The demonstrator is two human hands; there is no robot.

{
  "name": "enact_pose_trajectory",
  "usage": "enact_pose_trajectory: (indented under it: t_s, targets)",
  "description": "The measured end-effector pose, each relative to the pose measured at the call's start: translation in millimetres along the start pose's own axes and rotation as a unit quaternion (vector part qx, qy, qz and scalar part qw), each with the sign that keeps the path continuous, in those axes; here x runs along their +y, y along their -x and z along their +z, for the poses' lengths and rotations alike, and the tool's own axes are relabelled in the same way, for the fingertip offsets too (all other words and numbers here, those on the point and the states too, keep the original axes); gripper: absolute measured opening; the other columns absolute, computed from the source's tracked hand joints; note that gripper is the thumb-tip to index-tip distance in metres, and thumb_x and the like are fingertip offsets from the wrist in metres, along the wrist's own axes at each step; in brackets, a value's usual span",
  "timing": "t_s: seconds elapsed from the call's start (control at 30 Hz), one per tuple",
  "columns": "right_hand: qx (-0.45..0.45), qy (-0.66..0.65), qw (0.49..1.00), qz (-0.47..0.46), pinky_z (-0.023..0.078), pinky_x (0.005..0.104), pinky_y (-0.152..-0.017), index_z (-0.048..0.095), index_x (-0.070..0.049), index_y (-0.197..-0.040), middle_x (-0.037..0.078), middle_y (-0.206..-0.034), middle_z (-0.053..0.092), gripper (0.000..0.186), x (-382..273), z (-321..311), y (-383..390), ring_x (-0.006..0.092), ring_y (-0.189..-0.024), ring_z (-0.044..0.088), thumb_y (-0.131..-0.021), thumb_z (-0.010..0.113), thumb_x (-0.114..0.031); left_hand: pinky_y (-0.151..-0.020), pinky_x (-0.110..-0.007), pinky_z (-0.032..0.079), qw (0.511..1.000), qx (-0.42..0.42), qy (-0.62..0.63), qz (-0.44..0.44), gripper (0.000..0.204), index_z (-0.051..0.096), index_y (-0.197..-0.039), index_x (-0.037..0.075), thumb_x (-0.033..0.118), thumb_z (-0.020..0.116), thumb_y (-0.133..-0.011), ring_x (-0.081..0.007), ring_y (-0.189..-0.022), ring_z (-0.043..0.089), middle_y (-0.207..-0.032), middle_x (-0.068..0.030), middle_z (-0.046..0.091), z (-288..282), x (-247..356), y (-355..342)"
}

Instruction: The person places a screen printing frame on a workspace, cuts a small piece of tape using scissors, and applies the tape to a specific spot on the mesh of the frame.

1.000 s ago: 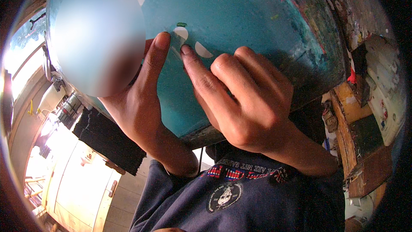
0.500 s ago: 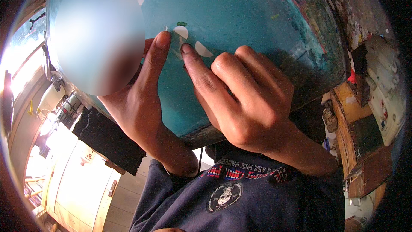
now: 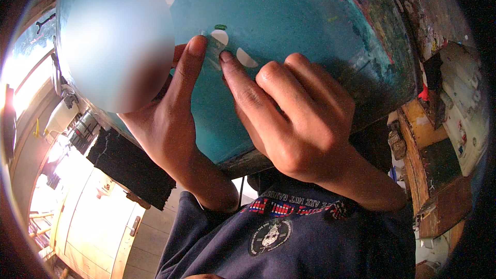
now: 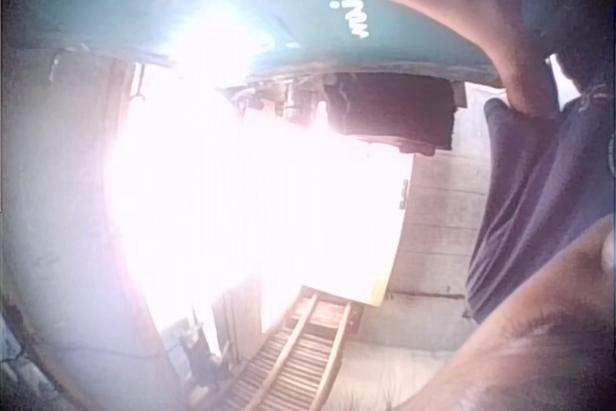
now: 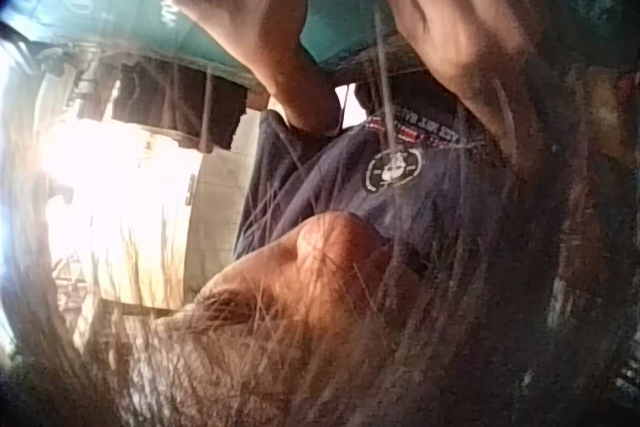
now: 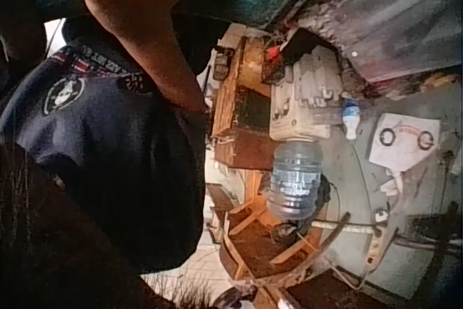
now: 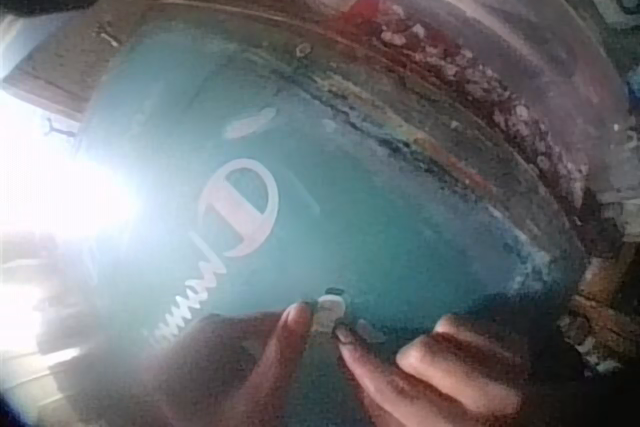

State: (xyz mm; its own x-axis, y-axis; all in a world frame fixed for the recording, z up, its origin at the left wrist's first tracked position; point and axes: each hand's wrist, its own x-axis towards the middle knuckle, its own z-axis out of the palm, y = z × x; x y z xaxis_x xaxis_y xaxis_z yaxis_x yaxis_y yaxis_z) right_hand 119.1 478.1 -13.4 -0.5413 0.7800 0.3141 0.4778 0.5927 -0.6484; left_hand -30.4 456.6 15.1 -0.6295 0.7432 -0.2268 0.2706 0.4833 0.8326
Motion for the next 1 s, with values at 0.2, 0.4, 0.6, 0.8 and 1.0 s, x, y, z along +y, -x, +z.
enact_pose_trajectory:
  t_s: [0.2,0.4,0.6,0.8,1.0]
  targets:
    - [0.005,-0.005,1.000,0.002,0.036,0.0274,-0.047,0.072,0.004,-0.108,0.003,-0.065,0.047,0.033,-0.3,0.7,0.0,0.0144,-0.054,0.042,-0.075,0.075,0.006,-0.062,-0.016,0.045,1.000,-0.003,-0.005,-0.005,0.012,0.074,-0.086,0.000,0.003,0.082,-0.078,-0.0047,-0.066,0.061,-0.074,-0.0047,0.070,-0.4,1.3,0.0]
    - [0.003,-0.006,1.000,0.000,0.036,0.0273,-0.047,0.072,0.004,-0.108,0.003,-0.066,0.046,0.033,0.5,0.7,0.2,0.0144,-0.055,0.042,-0.075,0.075,0.006,-0.063,-0.016,0.046,1.000,0.001,-0.003,-0.001,0.011,0.074,-0.086,0.000,0.003,0.082,-0.078,-0.0048,-0.066,0.061,-0.074,-0.0049,0.071,1.2,-0.2,-0.6]
    - [0.001,0.000,1.000,-0.001,0.036,0.0281,-0.048,0.072,0.004,-0.108,0.003,-0.066,0.047,0.033,0.7,0.2,0.4,0.0149,-0.055,0.042,-0.075,0.075,0.007,-0.063,-0.017,0.047,1.000,0.001,-0.003,0.003,0.012,0.074,-0.086,-0.001,0.003,0.082,-0.078,-0.0057,-0.067,0.062,-0.075,-0.0065,0.071,2.6,0.0,0.5]
    - [0.005,-0.003,1.000,0.006,0.036,0.0288,-0.048,0.072,0.004,-0.107,0.004,-0.066,0.046,0.032,-0.3,1.5,0.9,0.0158,-0.055,0.043,-0.075,0.075,0.007,-0.062,-0.016,0.045,1.000,0.012,-0.018,0.008,0.013,0.074,-0.086,-0.002,0.002,0.082,-0.077,-0.0051,-0.066,0.060,-0.074,-0.0055,0.070,3.6,-0.6,1.1]
    - [-0.001,-0.003,1.000,0.003,0.036,0.0293,-0.048,0.071,0.004,-0.107,0.004,-0.066,0.046,0.033,0.6,-0.6,-0.3,0.0167,-0.055,0.043,-0.074,0.075,0.007,-0.057,-0.015,0.041,0.999,0.028,-0.036,0.028,0.014,0.074,-0.084,-0.003,0.003,0.083,-0.077,-0.0038,-0.063,0.057,-0.071,-0.0040,0.069,5.5,1.2,2.2]
